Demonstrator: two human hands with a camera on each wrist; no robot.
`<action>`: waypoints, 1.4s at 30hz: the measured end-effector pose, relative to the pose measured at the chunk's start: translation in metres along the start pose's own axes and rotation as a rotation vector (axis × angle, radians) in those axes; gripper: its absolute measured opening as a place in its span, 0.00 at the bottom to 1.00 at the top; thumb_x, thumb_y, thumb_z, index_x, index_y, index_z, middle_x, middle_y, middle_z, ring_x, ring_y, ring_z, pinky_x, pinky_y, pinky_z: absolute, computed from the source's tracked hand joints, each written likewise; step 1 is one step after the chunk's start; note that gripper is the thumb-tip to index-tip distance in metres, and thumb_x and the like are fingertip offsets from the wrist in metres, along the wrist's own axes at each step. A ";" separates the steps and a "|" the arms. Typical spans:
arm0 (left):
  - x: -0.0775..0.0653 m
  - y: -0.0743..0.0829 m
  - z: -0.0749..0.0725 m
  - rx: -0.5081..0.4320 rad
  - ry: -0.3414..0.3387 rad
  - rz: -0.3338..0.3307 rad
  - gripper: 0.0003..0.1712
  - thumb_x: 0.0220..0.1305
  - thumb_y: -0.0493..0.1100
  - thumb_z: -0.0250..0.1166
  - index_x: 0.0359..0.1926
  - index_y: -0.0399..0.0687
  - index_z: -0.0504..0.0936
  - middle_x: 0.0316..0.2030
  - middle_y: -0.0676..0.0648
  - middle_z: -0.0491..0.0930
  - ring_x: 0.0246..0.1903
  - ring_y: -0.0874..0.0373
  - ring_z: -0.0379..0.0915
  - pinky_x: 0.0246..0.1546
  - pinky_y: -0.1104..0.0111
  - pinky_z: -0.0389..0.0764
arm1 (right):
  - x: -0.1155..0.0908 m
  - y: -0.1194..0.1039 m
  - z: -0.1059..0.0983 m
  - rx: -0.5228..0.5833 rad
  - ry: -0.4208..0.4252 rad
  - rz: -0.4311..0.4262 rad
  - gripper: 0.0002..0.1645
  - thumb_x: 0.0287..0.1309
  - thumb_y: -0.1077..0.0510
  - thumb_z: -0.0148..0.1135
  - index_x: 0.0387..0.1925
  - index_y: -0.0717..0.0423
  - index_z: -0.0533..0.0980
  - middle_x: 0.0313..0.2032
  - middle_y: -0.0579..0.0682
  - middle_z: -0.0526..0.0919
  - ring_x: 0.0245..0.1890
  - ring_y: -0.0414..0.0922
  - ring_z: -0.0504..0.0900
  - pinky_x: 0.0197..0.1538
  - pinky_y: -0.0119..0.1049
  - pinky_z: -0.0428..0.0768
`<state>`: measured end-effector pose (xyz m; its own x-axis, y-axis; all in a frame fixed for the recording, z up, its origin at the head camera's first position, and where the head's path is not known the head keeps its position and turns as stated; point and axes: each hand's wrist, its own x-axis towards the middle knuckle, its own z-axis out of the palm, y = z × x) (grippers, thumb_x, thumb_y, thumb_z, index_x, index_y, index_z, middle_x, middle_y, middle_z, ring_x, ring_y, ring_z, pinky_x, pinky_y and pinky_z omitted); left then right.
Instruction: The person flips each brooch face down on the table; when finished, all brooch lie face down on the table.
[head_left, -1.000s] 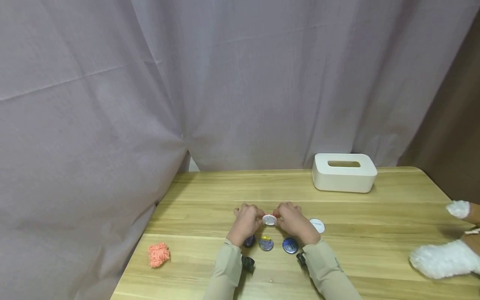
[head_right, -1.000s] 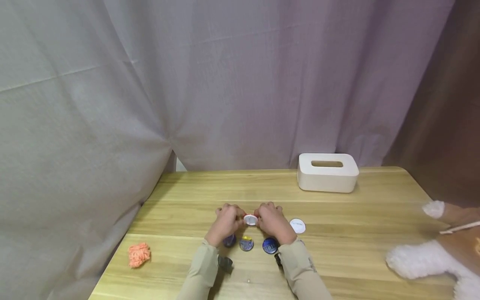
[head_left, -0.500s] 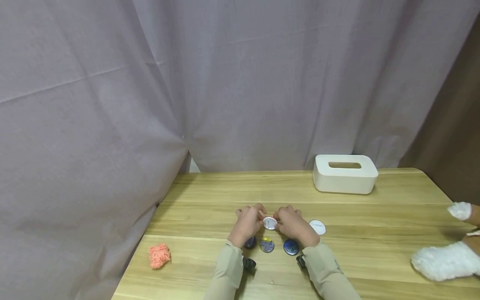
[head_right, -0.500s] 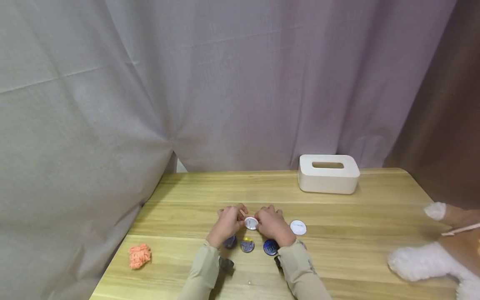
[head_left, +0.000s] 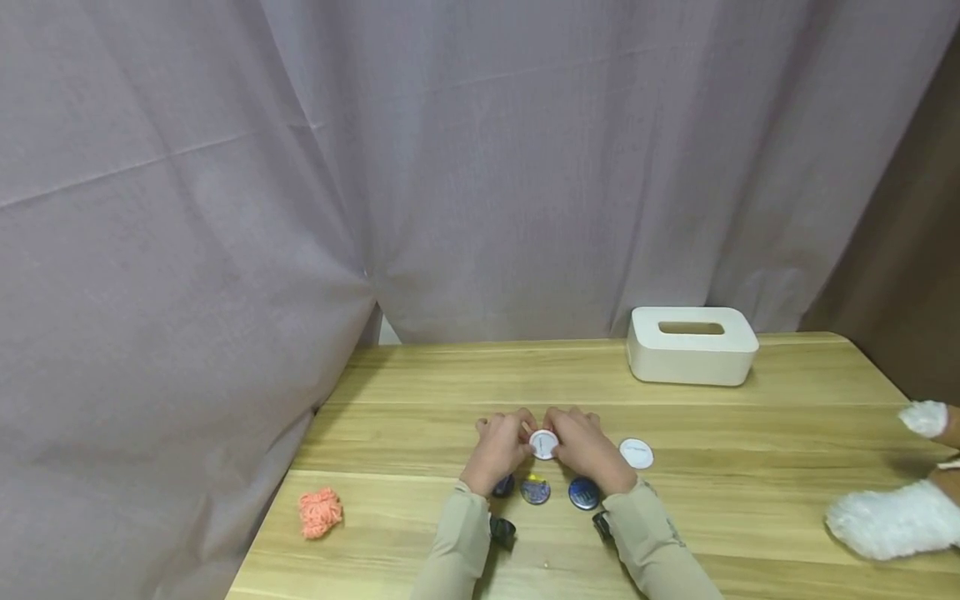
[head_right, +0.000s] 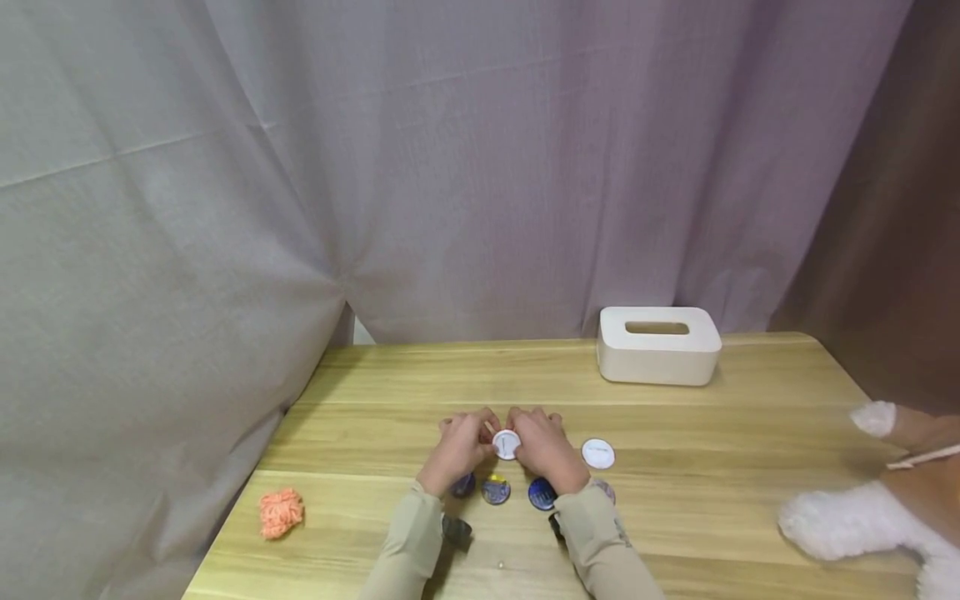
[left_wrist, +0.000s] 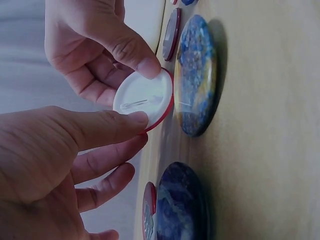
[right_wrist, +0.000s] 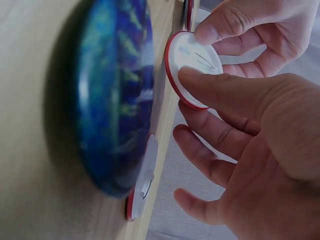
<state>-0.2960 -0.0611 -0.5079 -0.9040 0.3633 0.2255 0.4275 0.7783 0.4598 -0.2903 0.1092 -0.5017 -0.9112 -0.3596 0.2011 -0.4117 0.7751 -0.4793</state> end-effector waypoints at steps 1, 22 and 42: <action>0.000 0.000 0.000 0.000 -0.002 -0.002 0.15 0.50 0.35 0.77 0.37 0.52 0.82 0.27 0.55 0.86 0.35 0.57 0.78 0.43 0.52 0.63 | 0.000 0.000 0.000 0.004 0.002 0.001 0.18 0.39 0.73 0.71 0.31 0.54 0.75 0.26 0.44 0.78 0.32 0.47 0.72 0.43 0.54 0.67; 0.000 0.002 0.004 0.052 -0.032 -0.010 0.19 0.48 0.40 0.80 0.42 0.50 0.86 0.21 0.60 0.82 0.32 0.59 0.76 0.44 0.47 0.65 | 0.000 0.000 0.001 -0.065 -0.006 0.016 0.18 0.35 0.70 0.77 0.29 0.54 0.77 0.26 0.45 0.80 0.32 0.48 0.75 0.43 0.55 0.68; -0.002 0.005 0.006 0.087 -0.099 -0.043 0.17 0.50 0.42 0.80 0.42 0.46 0.88 0.50 0.42 0.80 0.51 0.43 0.69 0.48 0.41 0.65 | -0.002 -0.007 -0.001 -0.108 -0.076 0.033 0.10 0.47 0.70 0.72 0.31 0.59 0.79 0.29 0.51 0.76 0.35 0.52 0.70 0.40 0.54 0.67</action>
<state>-0.2922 -0.0546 -0.5114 -0.9196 0.3742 0.1194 0.3900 0.8343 0.3896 -0.2857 0.1047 -0.4982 -0.9221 -0.3681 0.1192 -0.3845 0.8372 -0.3888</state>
